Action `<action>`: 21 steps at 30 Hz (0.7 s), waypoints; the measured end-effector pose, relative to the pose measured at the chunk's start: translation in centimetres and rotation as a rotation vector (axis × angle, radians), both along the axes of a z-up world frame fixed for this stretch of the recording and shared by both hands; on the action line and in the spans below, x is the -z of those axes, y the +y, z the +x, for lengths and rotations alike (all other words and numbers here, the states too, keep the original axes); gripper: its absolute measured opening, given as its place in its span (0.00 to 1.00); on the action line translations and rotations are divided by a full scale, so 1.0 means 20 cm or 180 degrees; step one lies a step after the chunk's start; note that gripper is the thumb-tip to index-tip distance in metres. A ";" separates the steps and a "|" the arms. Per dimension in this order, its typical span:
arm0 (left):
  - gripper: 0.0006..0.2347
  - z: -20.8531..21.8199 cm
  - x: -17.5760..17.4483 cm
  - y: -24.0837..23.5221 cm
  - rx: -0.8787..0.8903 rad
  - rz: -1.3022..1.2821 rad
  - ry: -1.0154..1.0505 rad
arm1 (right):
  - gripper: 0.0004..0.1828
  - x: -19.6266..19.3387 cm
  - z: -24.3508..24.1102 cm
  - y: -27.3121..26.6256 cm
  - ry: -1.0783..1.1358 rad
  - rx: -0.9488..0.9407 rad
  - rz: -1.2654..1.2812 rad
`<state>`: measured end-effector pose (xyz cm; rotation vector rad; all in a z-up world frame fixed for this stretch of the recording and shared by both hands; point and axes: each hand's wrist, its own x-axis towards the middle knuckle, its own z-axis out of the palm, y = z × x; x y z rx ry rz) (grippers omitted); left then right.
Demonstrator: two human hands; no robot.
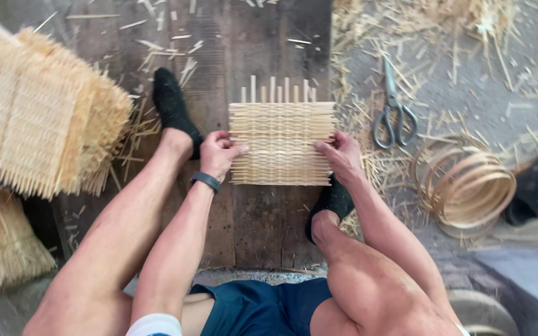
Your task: The person sits on the floor and uses shears to trim the edges of a square bamboo weave placed over a circular wooden mold. The person repeatedly picks up a weave, trims it to a circular shape, and sets it aside.
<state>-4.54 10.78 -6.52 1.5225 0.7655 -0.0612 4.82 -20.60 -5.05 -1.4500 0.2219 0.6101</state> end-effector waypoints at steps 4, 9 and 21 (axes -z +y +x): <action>0.32 -0.01 -0.06 0.02 -0.0080 -0.0081 0.0058 | 0.22 0.06 -0.03 -0.02 -0.0447 0.0118 -0.0549; 0.33 -0.03 -0.01 0.06 0.0021 -0.0011 0.0062 | 0.15 0.01 -0.09 -0.50 -0.1444 0.1578 -0.1303; 0.35 0.05 -0.14 0.10 -0.0030 0.1198 -0.0432 | 0.04 -0.12 -0.46 -1.48 -0.1364 0.0522 -0.4198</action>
